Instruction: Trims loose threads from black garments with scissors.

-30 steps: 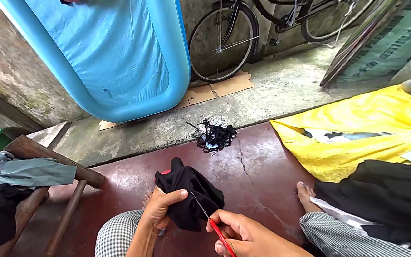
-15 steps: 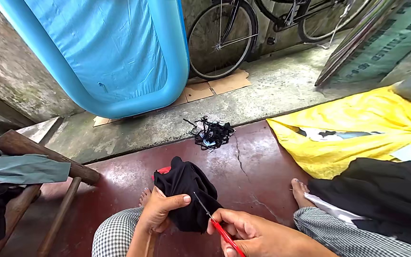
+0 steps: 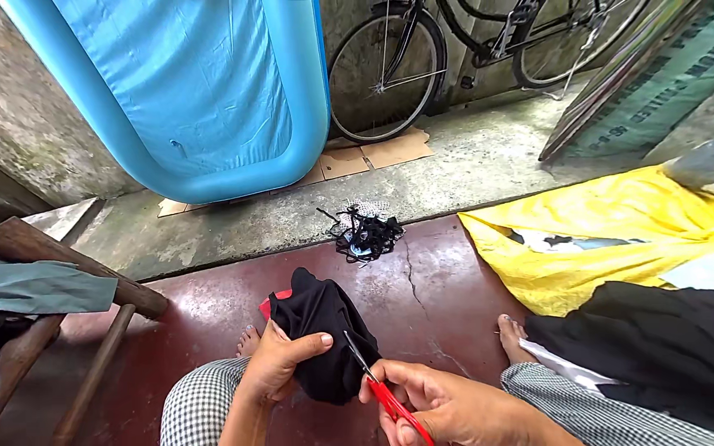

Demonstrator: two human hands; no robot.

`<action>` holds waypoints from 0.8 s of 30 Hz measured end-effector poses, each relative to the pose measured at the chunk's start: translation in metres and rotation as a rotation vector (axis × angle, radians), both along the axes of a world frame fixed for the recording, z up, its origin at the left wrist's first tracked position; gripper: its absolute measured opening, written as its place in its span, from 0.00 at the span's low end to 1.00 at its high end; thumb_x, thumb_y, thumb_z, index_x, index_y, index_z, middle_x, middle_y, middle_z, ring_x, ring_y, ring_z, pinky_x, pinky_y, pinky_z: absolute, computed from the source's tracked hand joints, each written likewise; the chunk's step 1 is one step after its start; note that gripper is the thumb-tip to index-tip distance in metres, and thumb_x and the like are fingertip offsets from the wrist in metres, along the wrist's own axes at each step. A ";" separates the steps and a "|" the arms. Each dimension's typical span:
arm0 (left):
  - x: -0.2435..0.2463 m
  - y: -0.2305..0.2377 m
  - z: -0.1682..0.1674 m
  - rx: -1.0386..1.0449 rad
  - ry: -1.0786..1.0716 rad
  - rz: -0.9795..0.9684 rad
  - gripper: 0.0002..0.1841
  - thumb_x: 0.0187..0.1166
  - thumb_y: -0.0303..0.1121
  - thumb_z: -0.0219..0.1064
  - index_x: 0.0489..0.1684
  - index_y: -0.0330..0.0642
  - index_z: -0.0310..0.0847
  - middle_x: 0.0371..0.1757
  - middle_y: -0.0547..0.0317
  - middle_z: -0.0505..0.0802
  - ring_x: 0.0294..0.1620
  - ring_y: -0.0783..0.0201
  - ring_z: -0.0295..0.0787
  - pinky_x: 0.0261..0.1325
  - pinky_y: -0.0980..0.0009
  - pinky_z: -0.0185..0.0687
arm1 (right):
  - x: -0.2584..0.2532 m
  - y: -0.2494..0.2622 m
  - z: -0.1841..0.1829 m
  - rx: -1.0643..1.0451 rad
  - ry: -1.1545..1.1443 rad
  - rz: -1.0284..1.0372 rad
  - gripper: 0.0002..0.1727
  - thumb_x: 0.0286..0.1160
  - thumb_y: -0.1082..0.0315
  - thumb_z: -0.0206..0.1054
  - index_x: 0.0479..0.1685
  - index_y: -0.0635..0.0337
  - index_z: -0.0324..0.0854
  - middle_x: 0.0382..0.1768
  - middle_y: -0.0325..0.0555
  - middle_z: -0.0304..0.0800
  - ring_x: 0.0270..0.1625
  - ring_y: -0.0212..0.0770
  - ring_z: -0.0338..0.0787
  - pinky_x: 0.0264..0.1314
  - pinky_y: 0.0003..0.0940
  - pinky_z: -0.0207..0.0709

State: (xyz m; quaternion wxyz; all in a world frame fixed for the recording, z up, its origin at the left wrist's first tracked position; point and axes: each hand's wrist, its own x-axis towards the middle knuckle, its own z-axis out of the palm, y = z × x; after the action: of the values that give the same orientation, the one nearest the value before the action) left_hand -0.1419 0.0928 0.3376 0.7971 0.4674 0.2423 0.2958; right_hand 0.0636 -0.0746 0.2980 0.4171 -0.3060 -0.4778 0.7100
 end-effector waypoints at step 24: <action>0.003 -0.003 -0.006 0.109 0.074 0.009 0.31 0.51 0.13 0.84 0.58 0.27 0.78 0.45 0.40 0.95 0.46 0.51 0.96 0.56 0.52 0.93 | -0.008 0.002 -0.006 0.007 0.054 -0.075 0.21 0.81 0.62 0.68 0.70 0.54 0.75 0.38 0.47 0.88 0.36 0.37 0.90 0.40 0.32 0.87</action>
State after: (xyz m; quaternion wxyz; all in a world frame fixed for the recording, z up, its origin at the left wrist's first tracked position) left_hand -0.1390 0.0902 0.3315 0.7597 0.5194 0.2571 0.2948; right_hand 0.0558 -0.0727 0.2922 0.4572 -0.3031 -0.4569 0.7003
